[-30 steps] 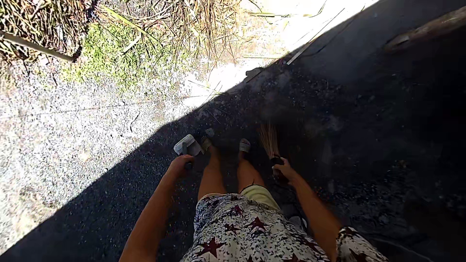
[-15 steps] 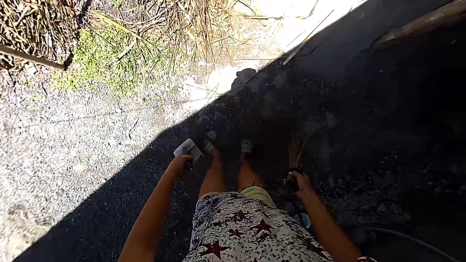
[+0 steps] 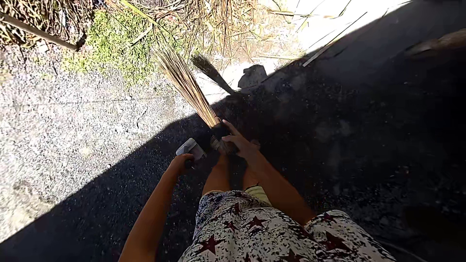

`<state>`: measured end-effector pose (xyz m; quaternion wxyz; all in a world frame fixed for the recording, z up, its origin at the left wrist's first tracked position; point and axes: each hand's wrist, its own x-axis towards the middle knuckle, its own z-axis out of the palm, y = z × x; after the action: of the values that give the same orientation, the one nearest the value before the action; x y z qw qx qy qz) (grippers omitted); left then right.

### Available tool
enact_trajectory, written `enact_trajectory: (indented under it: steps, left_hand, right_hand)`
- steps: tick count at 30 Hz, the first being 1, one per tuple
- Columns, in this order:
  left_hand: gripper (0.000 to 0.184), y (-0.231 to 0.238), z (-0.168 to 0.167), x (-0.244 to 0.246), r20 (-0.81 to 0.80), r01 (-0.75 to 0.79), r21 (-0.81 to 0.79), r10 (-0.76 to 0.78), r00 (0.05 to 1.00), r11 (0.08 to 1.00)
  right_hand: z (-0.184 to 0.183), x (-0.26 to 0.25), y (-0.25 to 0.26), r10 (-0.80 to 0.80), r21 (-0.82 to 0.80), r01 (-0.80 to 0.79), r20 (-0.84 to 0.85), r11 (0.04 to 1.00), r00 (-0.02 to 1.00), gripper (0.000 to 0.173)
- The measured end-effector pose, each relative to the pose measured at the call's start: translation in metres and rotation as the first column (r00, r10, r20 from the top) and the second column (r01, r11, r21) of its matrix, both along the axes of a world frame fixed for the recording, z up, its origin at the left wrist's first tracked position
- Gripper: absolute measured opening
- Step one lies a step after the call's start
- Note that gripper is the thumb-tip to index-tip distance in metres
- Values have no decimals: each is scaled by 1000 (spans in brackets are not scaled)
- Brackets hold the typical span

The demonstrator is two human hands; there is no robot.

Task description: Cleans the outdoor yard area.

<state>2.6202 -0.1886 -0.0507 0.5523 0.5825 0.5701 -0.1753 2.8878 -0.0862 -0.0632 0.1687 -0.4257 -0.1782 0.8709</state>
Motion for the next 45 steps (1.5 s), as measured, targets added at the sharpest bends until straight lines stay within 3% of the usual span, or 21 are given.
enact_trajectory:
  steps: [3, 7, 10, 13, 17, 21, 25, 29, 32, 35, 37, 39, 42, 45]
  left_hand:
    - [25, -4, -1, -12, -12, -23, -12, 23, 1000, 1000]
    - [26, -8, -4, -26, -25, -40, -38, 39, 999, 998]
    - [28, -17, -11, -34, -15, -51, -38, 51, 999, 998]
    - [27, -26, -16, -44, 10, -67, -34, 67, 998, 997]
    - [26, -38, -22, -65, 54, -142, -8, 142, 988, 990]
    - [23, -52, -27, -87, 102, -187, 23, 183, 978, 982]
    - [25, -47, -28, -115, 84, -192, -20, 193, 978, 981]
    - [24, -36, -32, -137, 49, -197, -47, 199, 979, 979]
    - [24, -28, -30, -153, 26, -214, -57, 215, 976, 975]
    - [27, -21, -28, -169, 10, -236, -78, 237, 971, 969]
    - [28, -16, -25, -180, -1, -259, -74, 259, 966, 963]
    - [29, -12, -20, -192, -5, -283, -74, 283, 959, 956]
    - [27, -1, -15, -214, -15, -313, -49, 313, 950, 948]
    - [28, 17, -8, -236, -18, -354, -64, 354, 935, 933]
  right_hand:
    - [8, 17, -11, -39, 64, 35, 58, 997, 998, 83]
    - [18, 32, -34, -76, -75, 119, 423, 990, 903, 79]
    - [14, 12, -42, -172, -272, 399, 596, 876, 785, 69]
    - [-20, -17, -39, -166, -394, 527, 661, 753, 732, 55]
    - [-59, -97, -15, -62, -479, 349, 517, 806, 854, 43]
    - [-60, -172, 16, -103, -354, 175, 214, 919, 971, 34]
    - [-38, -173, 37, -15, -133, 15, -3, 991, 1000, 59]
    - [-13, -121, 54, -71, 25, 68, 114, 997, 991, 73]
    - [1, -80, 60, -191, 59, 182, 398, 981, 897, 73]
    - [3, -70, 74, -250, 8, 336, 684, 942, 685, 69]
    - [-18, -70, 88, -279, -22, 454, 762, 891, 584, 65]
    - [-48, -78, 105, -288, -92, 556, 780, 826, 556, 51]
    - [-77, -150, 141, -212, -232, 512, 714, 827, 667, 34]
    - [-69, -262, 169, -93, -233, 218, 452, 948, 887, 27]
